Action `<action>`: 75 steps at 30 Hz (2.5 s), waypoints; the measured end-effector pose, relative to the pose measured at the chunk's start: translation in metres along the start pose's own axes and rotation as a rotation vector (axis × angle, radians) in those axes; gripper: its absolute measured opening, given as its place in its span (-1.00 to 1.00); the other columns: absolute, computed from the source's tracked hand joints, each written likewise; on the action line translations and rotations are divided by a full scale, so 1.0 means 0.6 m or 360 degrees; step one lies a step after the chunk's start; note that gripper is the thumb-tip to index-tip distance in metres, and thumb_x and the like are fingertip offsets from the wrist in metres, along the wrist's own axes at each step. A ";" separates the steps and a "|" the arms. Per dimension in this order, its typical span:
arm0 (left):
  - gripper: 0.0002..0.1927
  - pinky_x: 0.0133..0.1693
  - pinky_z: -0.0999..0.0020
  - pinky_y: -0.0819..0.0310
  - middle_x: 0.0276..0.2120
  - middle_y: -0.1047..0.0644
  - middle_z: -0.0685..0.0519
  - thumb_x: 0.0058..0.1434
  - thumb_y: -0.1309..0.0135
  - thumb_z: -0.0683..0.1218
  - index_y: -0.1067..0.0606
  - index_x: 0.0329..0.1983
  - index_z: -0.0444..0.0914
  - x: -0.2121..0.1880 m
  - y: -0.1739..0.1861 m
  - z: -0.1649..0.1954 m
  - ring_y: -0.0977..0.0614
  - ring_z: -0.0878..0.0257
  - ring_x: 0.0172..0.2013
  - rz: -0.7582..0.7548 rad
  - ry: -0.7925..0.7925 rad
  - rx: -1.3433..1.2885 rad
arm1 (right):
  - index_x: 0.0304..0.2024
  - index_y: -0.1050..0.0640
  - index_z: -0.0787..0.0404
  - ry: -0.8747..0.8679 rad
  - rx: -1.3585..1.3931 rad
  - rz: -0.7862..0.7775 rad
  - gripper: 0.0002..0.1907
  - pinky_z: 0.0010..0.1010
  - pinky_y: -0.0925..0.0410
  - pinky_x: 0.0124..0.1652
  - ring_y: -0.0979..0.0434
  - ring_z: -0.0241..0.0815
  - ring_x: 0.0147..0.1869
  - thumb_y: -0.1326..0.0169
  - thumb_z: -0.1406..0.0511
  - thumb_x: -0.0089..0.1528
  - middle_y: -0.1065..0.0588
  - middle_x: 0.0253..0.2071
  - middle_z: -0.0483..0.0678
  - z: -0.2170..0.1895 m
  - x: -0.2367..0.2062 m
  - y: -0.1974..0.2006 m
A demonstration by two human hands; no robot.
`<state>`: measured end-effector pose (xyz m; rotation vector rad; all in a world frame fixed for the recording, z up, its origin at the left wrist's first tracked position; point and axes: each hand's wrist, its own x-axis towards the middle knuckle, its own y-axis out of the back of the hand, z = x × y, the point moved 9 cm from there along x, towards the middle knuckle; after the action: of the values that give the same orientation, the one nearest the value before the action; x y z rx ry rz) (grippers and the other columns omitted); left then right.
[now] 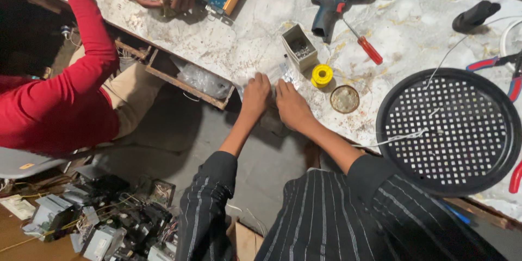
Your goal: The person solders wires to a circular perforated tray using a soldering iron and solder wire, then wraps the connection with electrical tape. The person also uses pliers to strip wire ends and adjusts the tray on the workbench.
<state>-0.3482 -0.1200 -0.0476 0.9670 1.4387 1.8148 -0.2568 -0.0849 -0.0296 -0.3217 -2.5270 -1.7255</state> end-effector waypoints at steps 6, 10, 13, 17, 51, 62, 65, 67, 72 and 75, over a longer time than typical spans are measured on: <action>-0.81 -0.26 0.11 -0.47 -0.33 -0.49 -0.20 0.22 -0.16 -0.22 -0.38 -0.24 -0.38 -0.025 0.088 -0.058 -0.57 -0.11 -0.28 0.0617 0.0302 -0.0725 | 0.11 -0.36 0.66 -0.0035 0.0057 -0.0056 -0.32 -0.14 -0.30 0.18 -0.31 0.30 0.21 -0.12 0.45 -0.06 -0.29 0.18 0.41 0.010 0.022 0.003; -0.90 -0.33 0.39 -0.54 -0.41 -0.57 -0.03 0.29 -0.09 -0.19 -0.42 -0.23 -0.30 -0.054 0.044 -0.103 -0.66 0.27 -0.38 0.0632 0.1008 -0.1924 | 0.13 -0.42 0.54 0.0028 0.0246 0.0303 -0.48 -0.13 -0.32 0.21 -0.38 0.27 0.24 -0.10 0.47 0.10 -0.38 0.18 0.36 0.007 0.007 0.053; -0.86 -0.37 0.45 -0.45 -0.31 -0.63 0.01 0.26 -0.12 -0.20 -0.44 -0.16 -0.30 -0.082 0.005 -0.043 -0.59 0.34 -0.37 0.0533 0.1291 -0.2718 | 0.06 -0.49 0.42 -0.0286 0.0840 0.0490 -0.67 -0.24 -0.44 0.03 -0.58 0.12 0.04 -0.08 0.45 0.24 -0.53 -0.02 0.26 0.040 -0.048 0.084; -0.68 -0.36 0.48 -0.40 -0.29 -0.66 -0.04 0.17 -0.19 -0.28 -0.40 -0.04 -0.31 -0.108 0.000 0.105 -0.55 0.36 -0.38 0.0415 0.1300 -0.2930 | 0.04 -0.47 0.38 -0.0719 0.2099 0.0318 -0.75 -0.44 -0.54 -0.23 -0.63 -0.19 -0.23 -0.09 0.43 0.31 -0.56 -0.26 0.06 0.078 -0.159 0.074; -0.69 -0.28 0.21 -0.35 -0.30 -0.40 -0.07 0.33 -0.21 -0.06 -0.35 -0.19 -0.35 0.021 -0.195 0.456 -0.38 0.22 -0.30 -0.0550 0.0554 -0.1876 | -0.24 -0.67 0.35 -0.1664 0.1245 0.0915 -0.88 -0.59 -0.40 -0.33 -0.61 -0.38 -0.36 -0.19 0.39 0.25 -0.63 -0.42 -0.04 0.403 -0.729 0.193; -0.47 -0.06 0.15 -0.64 -0.10 -0.62 -0.15 0.36 0.16 0.14 -0.49 0.06 -0.39 0.011 -0.213 0.537 -0.68 0.05 -0.15 -0.1357 0.1241 -0.3566 | -0.26 -0.66 0.34 -0.1672 0.1299 0.0991 -0.89 -0.58 -0.37 -0.33 -0.57 -0.39 -0.37 -0.21 0.37 0.26 -0.61 -0.42 -0.04 0.404 -0.736 0.205; -0.61 -0.05 0.12 -0.66 -0.10 -0.61 -0.17 0.45 0.15 0.00 -0.51 0.01 -0.41 0.012 -0.217 0.548 -0.68 0.03 -0.15 -0.1497 0.1197 -0.3879 | -0.27 -0.66 0.34 -0.1683 0.1320 0.0997 -0.89 -0.57 -0.39 -0.32 -0.58 -0.39 -0.37 -0.22 0.37 0.24 -0.60 -0.44 -0.05 0.406 -0.744 0.204; -0.60 -0.07 0.13 -0.66 -0.11 -0.62 -0.19 0.41 0.17 -0.01 -0.52 -0.03 -0.42 0.008 -0.217 0.553 -0.69 0.02 -0.16 -0.1643 0.1207 -0.3945 | -0.27 -0.66 0.35 -0.1666 0.1238 0.0980 -0.90 -0.57 -0.40 -0.31 -0.58 -0.39 -0.36 -0.20 0.39 0.24 -0.61 -0.43 -0.05 0.404 -0.744 0.210; -0.55 -0.16 0.16 -0.67 -0.15 -0.62 -0.22 0.32 0.18 0.01 -0.52 -0.05 -0.45 0.002 -0.201 0.567 -0.70 0.02 -0.23 -0.1763 0.1206 -0.4016 | -0.27 -0.67 0.36 -0.1652 0.1110 0.0922 -0.90 -0.56 -0.39 -0.31 -0.60 -0.38 -0.36 -0.19 0.40 0.24 -0.62 -0.42 -0.05 0.399 -0.739 0.224; -0.55 -0.19 0.16 -0.67 -0.15 -0.62 -0.23 0.34 0.17 0.00 -0.53 -0.03 -0.46 0.007 -0.190 0.575 -0.70 0.01 -0.25 -0.1700 0.1083 -0.4054 | -0.28 -0.67 0.35 -0.1652 0.1080 0.0884 -0.89 -0.56 -0.39 -0.34 -0.59 -0.39 -0.38 -0.21 0.38 0.24 -0.62 -0.43 -0.06 0.399 -0.730 0.225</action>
<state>-0.0567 0.0875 -0.1105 -1.4193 -0.7715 1.3453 0.2142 0.1247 -0.0695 -1.9808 -2.8876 -0.4311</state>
